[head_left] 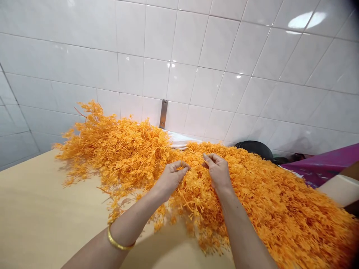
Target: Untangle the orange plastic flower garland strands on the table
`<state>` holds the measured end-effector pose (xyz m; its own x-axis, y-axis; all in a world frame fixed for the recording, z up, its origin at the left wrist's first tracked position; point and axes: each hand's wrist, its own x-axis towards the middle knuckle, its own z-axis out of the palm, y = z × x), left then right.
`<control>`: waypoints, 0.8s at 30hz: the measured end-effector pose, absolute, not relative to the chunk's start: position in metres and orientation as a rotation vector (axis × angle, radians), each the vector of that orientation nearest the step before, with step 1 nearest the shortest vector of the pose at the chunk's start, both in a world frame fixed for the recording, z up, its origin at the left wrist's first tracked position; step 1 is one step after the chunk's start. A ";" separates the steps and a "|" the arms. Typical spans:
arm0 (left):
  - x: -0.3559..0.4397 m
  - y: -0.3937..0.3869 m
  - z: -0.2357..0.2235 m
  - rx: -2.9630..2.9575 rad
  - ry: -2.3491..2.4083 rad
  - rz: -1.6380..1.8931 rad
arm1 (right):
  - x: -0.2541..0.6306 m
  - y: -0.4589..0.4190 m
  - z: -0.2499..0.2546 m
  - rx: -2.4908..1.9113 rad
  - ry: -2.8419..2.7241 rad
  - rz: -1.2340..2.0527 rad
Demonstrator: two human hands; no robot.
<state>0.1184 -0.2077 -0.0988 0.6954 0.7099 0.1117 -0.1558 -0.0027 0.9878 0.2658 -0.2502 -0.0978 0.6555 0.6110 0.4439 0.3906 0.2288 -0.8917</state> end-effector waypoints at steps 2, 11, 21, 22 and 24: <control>0.119 -0.212 -0.097 1.424 0.478 0.739 | 0.259 -0.247 -0.099 -1.361 -0.846 0.107; 0.108 -0.191 -0.094 1.310 0.727 0.947 | 0.308 -0.280 -0.074 -1.264 -0.303 -0.143; 0.115 -0.191 -0.106 1.330 0.714 0.858 | 0.285 -0.272 -0.075 -1.498 -0.839 0.303; 0.115 -0.191 -0.106 1.333 0.713 0.856 | 0.285 -0.274 -0.074 -1.488 -0.880 0.364; 0.115 -0.191 -0.106 1.337 0.704 0.860 | 0.283 -0.279 -0.069 -1.487 -0.975 0.456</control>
<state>0.1146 -0.1913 -0.1059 0.5231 0.8511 0.0452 -0.1245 0.0239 0.9919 0.2834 -0.2792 -0.0692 0.5660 0.7828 0.2586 0.3028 0.0944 -0.9484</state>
